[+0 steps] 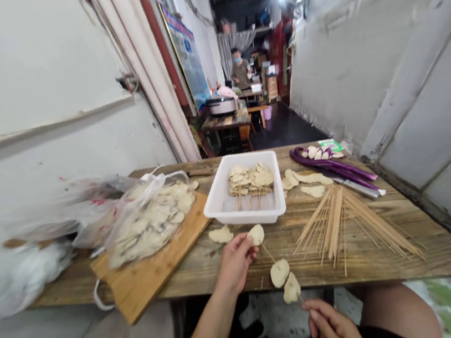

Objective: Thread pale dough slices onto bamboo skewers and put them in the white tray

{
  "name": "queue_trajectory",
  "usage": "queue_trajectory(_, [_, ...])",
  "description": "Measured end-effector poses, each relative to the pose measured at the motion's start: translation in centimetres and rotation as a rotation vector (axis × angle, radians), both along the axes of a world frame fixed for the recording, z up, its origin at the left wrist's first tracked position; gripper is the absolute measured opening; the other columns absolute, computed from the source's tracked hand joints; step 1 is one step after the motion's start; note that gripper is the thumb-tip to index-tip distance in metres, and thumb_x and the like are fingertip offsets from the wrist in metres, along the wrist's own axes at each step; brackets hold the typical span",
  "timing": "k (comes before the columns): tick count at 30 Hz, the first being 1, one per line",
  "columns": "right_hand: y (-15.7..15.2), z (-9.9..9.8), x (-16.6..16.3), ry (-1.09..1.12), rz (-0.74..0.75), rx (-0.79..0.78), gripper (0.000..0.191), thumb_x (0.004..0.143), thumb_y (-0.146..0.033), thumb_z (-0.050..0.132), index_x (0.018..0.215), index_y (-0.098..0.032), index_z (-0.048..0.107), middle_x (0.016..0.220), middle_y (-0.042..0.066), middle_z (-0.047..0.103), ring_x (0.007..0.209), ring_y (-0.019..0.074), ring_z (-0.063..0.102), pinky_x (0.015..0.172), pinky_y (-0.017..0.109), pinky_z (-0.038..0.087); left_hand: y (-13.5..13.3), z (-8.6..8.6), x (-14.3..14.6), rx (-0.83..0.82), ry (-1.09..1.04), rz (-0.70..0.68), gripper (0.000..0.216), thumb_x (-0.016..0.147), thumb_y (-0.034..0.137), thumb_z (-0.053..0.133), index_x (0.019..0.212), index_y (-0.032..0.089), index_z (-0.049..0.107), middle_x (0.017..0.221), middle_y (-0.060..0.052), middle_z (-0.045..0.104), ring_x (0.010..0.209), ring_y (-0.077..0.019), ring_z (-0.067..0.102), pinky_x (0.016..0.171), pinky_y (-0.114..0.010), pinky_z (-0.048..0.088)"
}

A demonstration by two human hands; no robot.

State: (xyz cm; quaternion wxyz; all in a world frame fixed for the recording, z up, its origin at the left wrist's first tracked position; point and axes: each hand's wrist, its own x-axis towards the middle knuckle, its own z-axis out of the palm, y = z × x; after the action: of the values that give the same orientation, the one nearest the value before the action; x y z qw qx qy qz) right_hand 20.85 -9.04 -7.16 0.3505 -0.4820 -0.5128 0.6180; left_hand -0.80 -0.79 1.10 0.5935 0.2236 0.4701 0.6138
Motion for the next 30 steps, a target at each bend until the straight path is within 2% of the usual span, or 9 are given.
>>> queue_trajectory(3, [0.1,1.9,0.0,-0.015,0.028,-0.028,0.041,0.083,-0.055,0.051,0.099,-0.019,0.061,0.063,-0.004,0.053,0.035,0.0033,0.037,0.035,0.015,0.024,0.0,0.3,-0.1,0.001,0.003,-0.004,0.033,0.059,0.031,0.078,0.081,0.011,0.064,0.070,0.000,0.060,0.056,-0.0043,0.053,0.051,-0.015,0.040])
queue_trajectory(5, [0.3,2.2,0.1,-0.034,0.030,-0.023,0.042,0.082,-0.055,0.052,0.098,-0.018,0.061,0.062,-0.004,0.051,0.038,0.0046,0.036,0.037,0.016,0.025,-0.1,0.4,-0.1,-0.006,0.003,-0.005,0.033,0.059,0.031,0.079,0.081,0.010,0.064,0.070,0.000,0.060,0.055,-0.0038,0.052,0.051,-0.015,0.040])
queue_trajectory(10, [0.5,1.5,0.1,-0.081,0.012,-0.008,0.048,0.079,-0.059,0.053,0.095,-0.016,0.064,0.059,-0.003,0.049,0.042,0.0072,0.034,0.038,0.019,0.026,0.0,0.6,-0.2,-0.001,0.004,-0.010,0.034,0.058,0.030,0.079,0.080,0.010,0.064,0.066,0.000,0.059,0.055,-0.0044,0.052,0.051,-0.015,0.040])
queue_trajectory(17, [0.6,1.3,0.2,-0.127,-0.019,0.060,0.043,0.081,-0.054,0.053,0.096,-0.017,0.067,0.059,-0.001,0.051,0.045,0.0101,0.041,0.040,0.020,0.033,0.3,1.0,-0.4,-0.021,-0.001,-0.011,0.032,0.057,0.028,0.080,0.077,0.009,0.064,0.062,0.001,0.059,0.052,-0.0040,0.052,0.050,-0.015,0.039])
queue_trajectory(23, [0.8,0.7,0.3,-0.131,-0.027,0.121,0.040,0.081,-0.051,0.054,0.095,-0.017,0.069,0.059,0.000,0.054,0.045,0.0106,0.044,0.039,0.019,0.034,0.2,1.4,-0.4,-0.043,-0.089,-0.013,0.031,0.055,0.025,0.081,0.074,0.009,0.062,0.061,0.001,0.058,0.051,-0.0039,0.052,0.047,-0.013,0.038])
queue_trajectory(30, [0.6,0.3,0.4,-0.113,-0.017,0.185,0.040,0.083,-0.048,0.053,0.101,-0.017,0.070,0.059,0.001,0.056,0.043,0.0096,0.044,0.040,0.019,0.037,0.1,1.8,-0.3,-0.037,-0.090,0.010,0.031,0.056,0.027,0.080,0.075,0.010,0.061,0.062,0.000,0.060,0.051,-0.0045,0.053,0.046,-0.014,0.039])
